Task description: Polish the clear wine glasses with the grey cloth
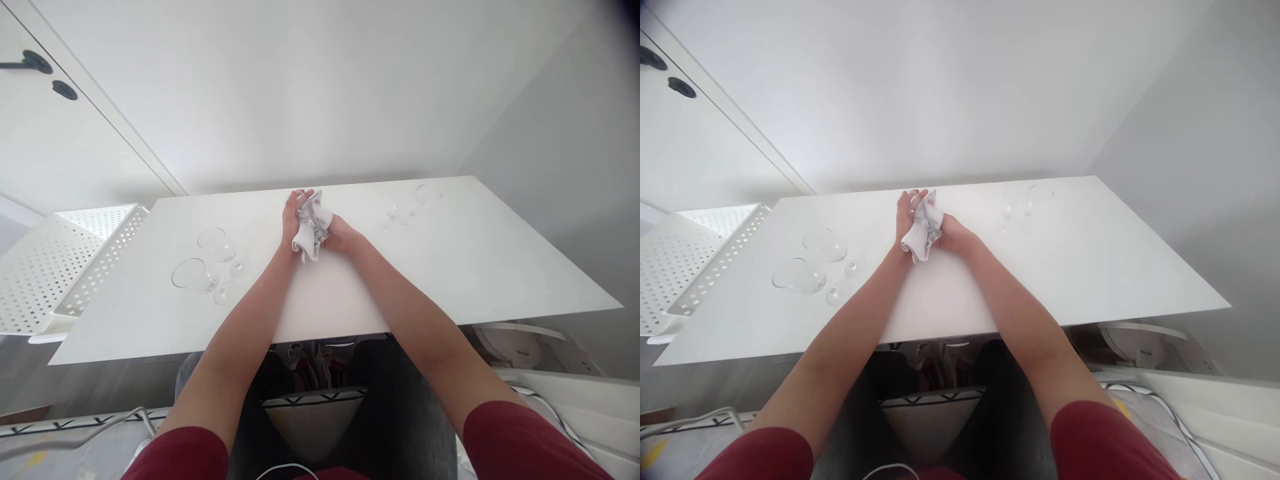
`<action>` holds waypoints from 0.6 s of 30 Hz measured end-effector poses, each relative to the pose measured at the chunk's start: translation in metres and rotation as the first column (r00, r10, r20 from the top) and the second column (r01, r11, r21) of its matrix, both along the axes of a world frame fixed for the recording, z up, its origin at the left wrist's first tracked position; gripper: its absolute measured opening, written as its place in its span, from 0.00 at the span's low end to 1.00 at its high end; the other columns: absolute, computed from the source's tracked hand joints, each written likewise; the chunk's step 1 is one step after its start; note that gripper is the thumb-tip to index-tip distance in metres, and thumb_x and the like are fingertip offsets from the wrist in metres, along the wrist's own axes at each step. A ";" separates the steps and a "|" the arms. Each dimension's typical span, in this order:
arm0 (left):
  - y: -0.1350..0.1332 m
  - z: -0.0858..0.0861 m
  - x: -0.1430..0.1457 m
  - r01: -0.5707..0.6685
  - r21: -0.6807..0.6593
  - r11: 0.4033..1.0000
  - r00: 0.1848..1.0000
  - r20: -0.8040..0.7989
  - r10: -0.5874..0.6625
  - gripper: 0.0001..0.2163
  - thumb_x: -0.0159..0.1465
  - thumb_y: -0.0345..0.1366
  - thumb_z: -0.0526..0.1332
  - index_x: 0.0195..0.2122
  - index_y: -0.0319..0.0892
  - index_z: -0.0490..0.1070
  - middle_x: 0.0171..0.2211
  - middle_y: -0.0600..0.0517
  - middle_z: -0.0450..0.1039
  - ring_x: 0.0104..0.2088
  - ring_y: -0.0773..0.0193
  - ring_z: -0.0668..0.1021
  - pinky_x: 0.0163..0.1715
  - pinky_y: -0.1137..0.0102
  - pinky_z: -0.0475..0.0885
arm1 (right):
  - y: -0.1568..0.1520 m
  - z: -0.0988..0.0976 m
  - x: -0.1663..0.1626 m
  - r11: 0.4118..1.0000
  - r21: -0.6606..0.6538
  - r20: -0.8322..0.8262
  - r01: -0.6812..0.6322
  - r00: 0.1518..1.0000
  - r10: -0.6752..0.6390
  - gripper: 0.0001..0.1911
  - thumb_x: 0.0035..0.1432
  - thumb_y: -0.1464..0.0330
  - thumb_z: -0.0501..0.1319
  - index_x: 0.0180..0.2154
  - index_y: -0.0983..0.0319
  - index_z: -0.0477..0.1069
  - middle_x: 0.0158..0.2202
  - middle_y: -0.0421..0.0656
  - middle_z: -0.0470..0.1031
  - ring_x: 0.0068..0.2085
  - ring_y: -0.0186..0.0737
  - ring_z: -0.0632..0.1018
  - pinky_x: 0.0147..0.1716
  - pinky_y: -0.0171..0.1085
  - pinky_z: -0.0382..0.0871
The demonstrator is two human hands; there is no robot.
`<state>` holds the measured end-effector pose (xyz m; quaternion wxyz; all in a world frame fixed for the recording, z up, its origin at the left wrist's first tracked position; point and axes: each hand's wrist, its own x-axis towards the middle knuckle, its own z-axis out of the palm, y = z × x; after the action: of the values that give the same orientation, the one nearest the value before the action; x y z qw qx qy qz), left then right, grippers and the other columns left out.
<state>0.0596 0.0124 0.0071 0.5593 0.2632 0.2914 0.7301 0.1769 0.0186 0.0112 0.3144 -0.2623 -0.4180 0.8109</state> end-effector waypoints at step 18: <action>-0.005 0.004 0.000 -0.175 -0.051 0.983 0.975 -0.149 0.165 0.16 0.61 0.50 0.71 0.37 0.41 0.77 0.42 0.45 0.80 0.45 0.57 0.81 0.47 0.66 0.74 | 0.002 -0.003 -0.003 0.938 0.339 0.159 0.076 0.978 -0.137 0.21 0.48 0.57 0.78 0.38 0.63 0.76 0.36 0.44 0.81 0.40 0.44 0.78 0.42 0.39 0.72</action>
<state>0.0595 0.0073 0.0108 0.4803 0.2714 0.3758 0.7446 0.1736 0.0207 0.0083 0.3586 -0.3004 -0.5600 0.6838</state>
